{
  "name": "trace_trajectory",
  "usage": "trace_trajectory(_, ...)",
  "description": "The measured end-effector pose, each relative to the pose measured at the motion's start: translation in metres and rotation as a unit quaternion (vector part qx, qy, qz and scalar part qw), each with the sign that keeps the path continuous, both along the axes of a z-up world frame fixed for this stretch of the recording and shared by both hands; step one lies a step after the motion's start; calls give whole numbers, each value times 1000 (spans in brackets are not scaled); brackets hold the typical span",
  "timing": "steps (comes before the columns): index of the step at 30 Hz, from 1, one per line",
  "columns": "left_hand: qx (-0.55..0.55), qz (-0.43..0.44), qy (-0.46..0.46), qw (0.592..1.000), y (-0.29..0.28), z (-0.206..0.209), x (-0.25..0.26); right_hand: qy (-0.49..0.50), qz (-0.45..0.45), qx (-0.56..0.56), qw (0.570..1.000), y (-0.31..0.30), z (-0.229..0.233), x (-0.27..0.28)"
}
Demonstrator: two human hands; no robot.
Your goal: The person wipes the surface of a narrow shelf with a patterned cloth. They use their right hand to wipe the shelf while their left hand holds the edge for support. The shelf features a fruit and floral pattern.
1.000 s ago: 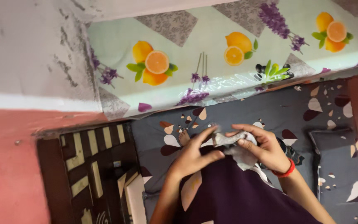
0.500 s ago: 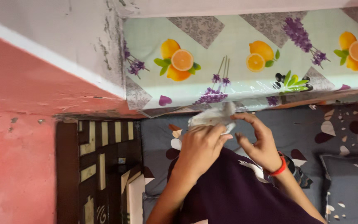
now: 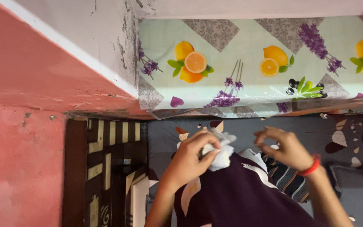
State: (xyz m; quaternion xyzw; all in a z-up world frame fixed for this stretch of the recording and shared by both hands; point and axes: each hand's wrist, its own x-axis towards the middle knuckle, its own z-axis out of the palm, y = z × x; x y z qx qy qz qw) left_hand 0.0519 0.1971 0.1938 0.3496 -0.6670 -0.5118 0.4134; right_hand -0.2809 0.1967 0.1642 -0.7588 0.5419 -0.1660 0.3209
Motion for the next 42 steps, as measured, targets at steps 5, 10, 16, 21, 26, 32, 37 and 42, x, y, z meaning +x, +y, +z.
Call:
trace_trajectory(5, 27, -13, -6, 1000, 7, 0, 6, 12, -76, 33, 997, -12, 50, 22)
trace_trajectory(10, -17, -8, -9, 1000, 10, 13, -11, -63, 204, -92, 973, -28, 43, 89)
trace_trajectory(16, 14, 31, 36, 999, 21, 16, 8, 10, 142, -4, 990, -35, 3, 58)
trace_trajectory(21, 91, 81, 32, 992, 26, -28, 12, -64, 27, 19, 997, -51, 45, -11)
trace_trajectory(26, 218, 82, 284, 930, 13, -95, -35, 69, 97, -63, 991, -149, 92, 29)
trace_trajectory(32, 114, 277, 82, 950, -10, -124, -37, 142, 206, -326, 912, -219, 39, 161)
trace_trajectory(37, 68, 371, -154, 914, -27, -123, 0, 163, 281, -285, 902, -210, -12, 152)
trace_trajectory(42, -42, 422, -300, 855, -38, -104, 21, 114, 328, -285, 894, -243, -24, 138)
